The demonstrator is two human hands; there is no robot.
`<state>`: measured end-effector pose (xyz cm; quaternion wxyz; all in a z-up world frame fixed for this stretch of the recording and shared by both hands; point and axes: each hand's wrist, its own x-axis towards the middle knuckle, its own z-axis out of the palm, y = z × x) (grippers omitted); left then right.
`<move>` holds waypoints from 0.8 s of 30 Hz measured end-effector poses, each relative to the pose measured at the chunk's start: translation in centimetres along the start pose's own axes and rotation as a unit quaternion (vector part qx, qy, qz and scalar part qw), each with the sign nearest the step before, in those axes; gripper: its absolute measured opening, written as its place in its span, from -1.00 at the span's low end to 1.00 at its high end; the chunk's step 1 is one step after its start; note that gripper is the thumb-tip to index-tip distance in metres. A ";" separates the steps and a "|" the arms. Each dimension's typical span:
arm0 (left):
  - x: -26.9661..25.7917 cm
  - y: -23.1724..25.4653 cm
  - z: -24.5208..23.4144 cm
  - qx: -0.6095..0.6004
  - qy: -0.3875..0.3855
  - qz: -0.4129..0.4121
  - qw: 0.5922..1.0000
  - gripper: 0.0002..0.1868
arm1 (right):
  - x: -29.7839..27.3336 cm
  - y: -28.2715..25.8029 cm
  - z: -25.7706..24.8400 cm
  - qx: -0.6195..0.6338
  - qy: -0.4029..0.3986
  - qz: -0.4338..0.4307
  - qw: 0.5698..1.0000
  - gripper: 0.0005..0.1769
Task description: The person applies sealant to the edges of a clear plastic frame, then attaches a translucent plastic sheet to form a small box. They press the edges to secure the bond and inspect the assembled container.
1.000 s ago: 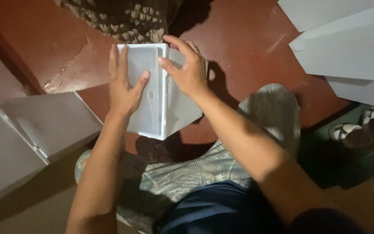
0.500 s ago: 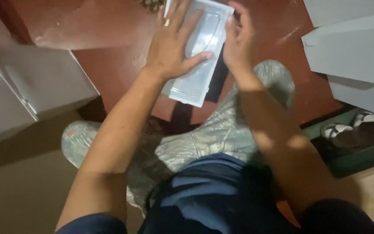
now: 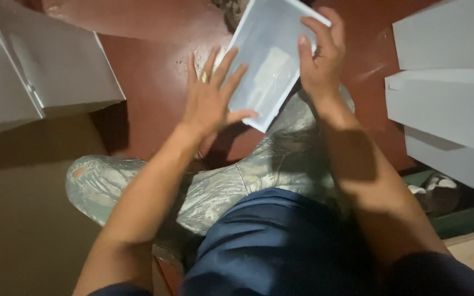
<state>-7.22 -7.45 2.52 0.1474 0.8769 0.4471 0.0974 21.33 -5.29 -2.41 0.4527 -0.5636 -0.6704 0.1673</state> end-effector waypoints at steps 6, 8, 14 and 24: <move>2.6 -3.6 -0.3 0.119 0.034 0.009 0.992 0.07 | -0.9 0.2 0.8 -0.086 -0.005 -0.018 0.996 -0.59; 3.3 -2.1 -0.2 0.115 0.034 -0.025 0.992 0.15 | -1.4 0.0 1.6 -0.128 -0.004 0.036 0.991 -0.46; 5.6 1.7 -1.2 0.013 -0.040 -0.088 0.995 0.40 | 2.6 -2.2 0.5 -0.229 -0.050 0.012 0.972 -0.23; 6.1 0.8 -1.9 0.017 -0.055 -0.044 0.997 0.38 | 9.7 -3.1 0.7 -0.226 -0.285 -0.030 0.931 -0.15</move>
